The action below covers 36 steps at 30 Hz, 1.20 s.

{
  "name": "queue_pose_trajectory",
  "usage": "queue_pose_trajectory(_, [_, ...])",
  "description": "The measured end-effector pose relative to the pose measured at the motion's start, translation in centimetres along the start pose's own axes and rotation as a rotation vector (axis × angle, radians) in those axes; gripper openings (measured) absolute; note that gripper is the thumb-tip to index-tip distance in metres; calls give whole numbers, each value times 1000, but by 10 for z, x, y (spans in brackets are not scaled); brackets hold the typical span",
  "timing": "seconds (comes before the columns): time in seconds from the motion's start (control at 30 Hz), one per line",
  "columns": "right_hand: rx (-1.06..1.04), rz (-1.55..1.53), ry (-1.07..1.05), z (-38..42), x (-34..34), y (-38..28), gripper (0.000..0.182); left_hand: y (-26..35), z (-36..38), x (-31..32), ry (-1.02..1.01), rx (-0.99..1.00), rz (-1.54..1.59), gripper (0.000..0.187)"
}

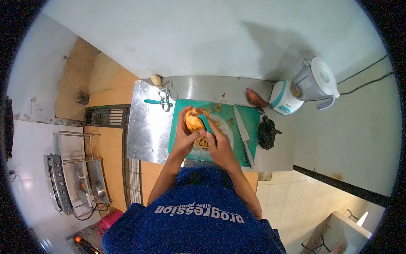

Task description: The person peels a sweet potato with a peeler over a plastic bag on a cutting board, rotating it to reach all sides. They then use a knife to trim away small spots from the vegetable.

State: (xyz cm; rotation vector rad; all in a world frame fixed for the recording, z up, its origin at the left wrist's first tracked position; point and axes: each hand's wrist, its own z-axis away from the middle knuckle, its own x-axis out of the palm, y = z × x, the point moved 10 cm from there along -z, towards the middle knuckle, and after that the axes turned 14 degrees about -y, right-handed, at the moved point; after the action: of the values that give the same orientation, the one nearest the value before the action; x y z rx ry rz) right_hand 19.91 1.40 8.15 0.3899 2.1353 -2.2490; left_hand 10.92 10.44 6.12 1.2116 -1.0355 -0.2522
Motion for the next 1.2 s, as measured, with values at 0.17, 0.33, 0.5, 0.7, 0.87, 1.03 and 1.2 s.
queue_pose_trajectory(0.17, [-52,31,8,0,-8,-10,47,10,-5,13,57,25,-194,79])
queue_pose_trajectory(0.33, [-41,46,57,0,-19,-16,45,25,-12,22,132,125,-414,73])
queue_pose_trajectory(0.5, [59,20,-55,-2,-24,1,47,23,-22,28,90,73,-319,72])
queue_pose_trajectory(0.7, [-147,69,23,-7,-31,-14,48,26,-29,26,89,83,-355,72])
queue_pose_trajectory(0.87, [11,116,-9,-13,-36,-24,48,32,-31,17,130,120,-570,72])
queue_pose_trajectory(1.03, [-112,27,-19,-15,-32,-8,48,35,-31,15,98,74,-416,72])
queue_pose_trajectory(1.2, [-285,172,80,-14,-29,-13,49,38,-31,14,67,60,-443,71])
